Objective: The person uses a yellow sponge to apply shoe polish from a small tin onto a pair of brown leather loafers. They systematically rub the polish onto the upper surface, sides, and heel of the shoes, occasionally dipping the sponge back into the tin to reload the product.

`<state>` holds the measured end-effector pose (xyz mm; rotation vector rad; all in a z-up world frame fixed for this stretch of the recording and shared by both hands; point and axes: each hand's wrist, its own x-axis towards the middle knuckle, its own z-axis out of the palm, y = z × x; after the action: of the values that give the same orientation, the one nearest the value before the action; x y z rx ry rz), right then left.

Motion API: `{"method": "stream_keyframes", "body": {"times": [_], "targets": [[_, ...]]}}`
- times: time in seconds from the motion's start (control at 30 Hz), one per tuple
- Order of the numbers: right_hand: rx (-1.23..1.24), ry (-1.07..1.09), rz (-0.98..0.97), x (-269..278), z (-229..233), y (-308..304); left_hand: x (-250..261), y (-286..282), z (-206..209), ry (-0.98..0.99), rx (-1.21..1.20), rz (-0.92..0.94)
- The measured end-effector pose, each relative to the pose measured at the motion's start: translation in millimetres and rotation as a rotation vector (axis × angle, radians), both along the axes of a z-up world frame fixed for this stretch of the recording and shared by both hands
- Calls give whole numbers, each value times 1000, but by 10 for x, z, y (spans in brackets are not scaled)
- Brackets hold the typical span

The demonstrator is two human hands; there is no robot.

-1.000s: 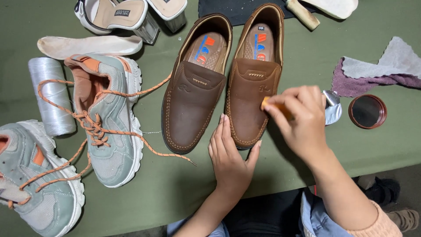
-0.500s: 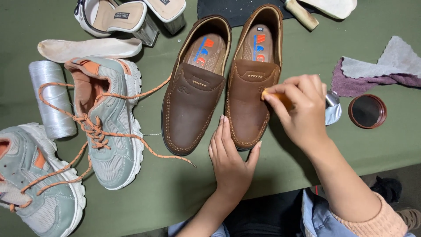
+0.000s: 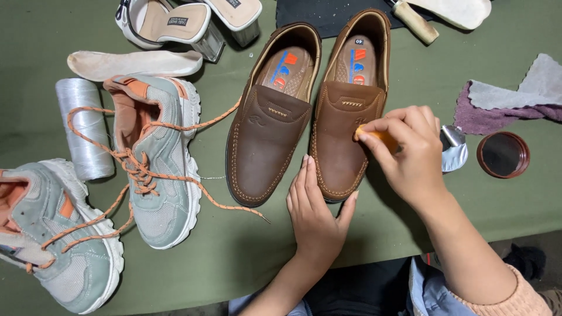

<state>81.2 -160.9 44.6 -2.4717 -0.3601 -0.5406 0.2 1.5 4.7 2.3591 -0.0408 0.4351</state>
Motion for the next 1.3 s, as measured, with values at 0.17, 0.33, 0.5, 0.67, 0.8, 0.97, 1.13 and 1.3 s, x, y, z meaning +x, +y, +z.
{"method": "stream_keyframes", "body": {"times": [0.17, 0.33, 0.5, 0.67, 0.8, 0.97, 1.13, 1.3], "targets": [[-1, 12, 168, -169, 92, 192, 4, 8, -9, -31, 3, -3], [-78, 45, 190, -133, 70, -20, 3, 3, -17, -9, -5, -1], [18, -17, 2, 17, -15, 68, 3, -5, -10, -18, 21, 9], [-14, 101, 205, -171, 140, 59, 9, 5, -8, -23, 11, 2], [-71, 100, 135, -121, 174, -85, 18, -2, -4, -20, 5, 2], [33, 91, 38, -67, 125, 91, 4, -13, -20, -22, 18, 4], [-20, 151, 216, -216, 180, 40, 2, -9, -41, -15, 23, 3], [54, 166, -35, -137, 62, -33, 7, -4, 5, -27, 18, 5]]}}
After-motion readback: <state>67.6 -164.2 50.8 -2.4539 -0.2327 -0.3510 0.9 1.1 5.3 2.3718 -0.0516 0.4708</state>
